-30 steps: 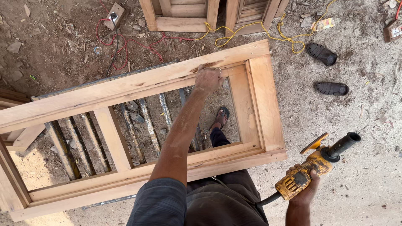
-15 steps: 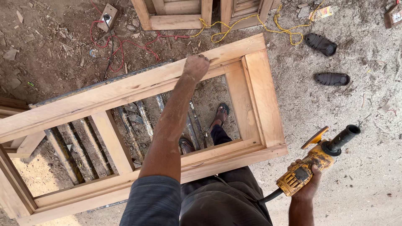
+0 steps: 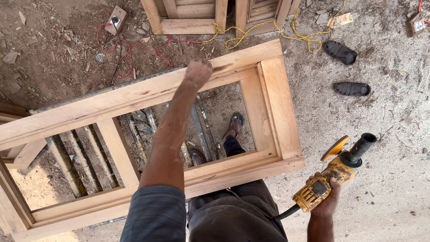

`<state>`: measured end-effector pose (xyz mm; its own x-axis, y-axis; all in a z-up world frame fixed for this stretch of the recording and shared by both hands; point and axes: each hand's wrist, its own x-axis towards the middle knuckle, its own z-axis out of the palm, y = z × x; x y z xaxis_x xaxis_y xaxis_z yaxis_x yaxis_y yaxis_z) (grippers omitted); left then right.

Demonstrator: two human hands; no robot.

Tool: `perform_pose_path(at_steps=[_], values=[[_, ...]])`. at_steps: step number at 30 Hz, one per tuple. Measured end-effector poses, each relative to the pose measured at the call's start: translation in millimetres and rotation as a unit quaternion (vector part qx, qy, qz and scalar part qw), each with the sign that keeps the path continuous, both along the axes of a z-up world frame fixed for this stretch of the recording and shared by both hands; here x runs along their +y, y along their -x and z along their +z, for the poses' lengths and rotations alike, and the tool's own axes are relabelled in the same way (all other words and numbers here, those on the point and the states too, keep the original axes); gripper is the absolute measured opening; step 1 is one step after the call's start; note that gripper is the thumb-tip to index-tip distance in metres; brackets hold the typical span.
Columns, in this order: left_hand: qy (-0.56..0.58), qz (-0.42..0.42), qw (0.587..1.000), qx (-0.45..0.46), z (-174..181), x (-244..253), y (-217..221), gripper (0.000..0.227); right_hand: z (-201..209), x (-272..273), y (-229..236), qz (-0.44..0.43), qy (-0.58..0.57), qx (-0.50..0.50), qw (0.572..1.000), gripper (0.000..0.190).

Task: The person uses a power sander to smooth the edges and surfaces of a wooden window frame, moving the tool along the wood and occasionally using their hands to touch the sanded area.

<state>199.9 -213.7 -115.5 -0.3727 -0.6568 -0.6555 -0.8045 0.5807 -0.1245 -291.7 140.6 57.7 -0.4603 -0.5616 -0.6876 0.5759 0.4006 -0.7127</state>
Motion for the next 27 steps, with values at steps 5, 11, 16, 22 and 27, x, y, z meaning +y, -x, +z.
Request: perform_pose_path(at_steps=[5,11,16,22,27], values=[[0.173,0.420,0.877,0.157,45,49,-80,0.046,9,-20,-8,0.039,-0.019,0.022,0.999,0.045],[0.251,0.395,0.766,0.440,90,153,7,0.034,19,-100,-45,0.250,0.033,0.165,0.954,0.040],[0.013,0.346,0.727,0.593,142,228,135,0.017,14,-160,-100,0.311,0.079,0.148,0.935,0.049],[-0.129,0.432,0.555,0.699,190,290,186,0.058,6,-191,-147,0.257,0.100,0.016,0.961,0.045],[-0.199,0.531,0.400,0.720,169,297,203,0.061,8,-202,-158,0.266,0.047,-0.030,0.963,0.042]])
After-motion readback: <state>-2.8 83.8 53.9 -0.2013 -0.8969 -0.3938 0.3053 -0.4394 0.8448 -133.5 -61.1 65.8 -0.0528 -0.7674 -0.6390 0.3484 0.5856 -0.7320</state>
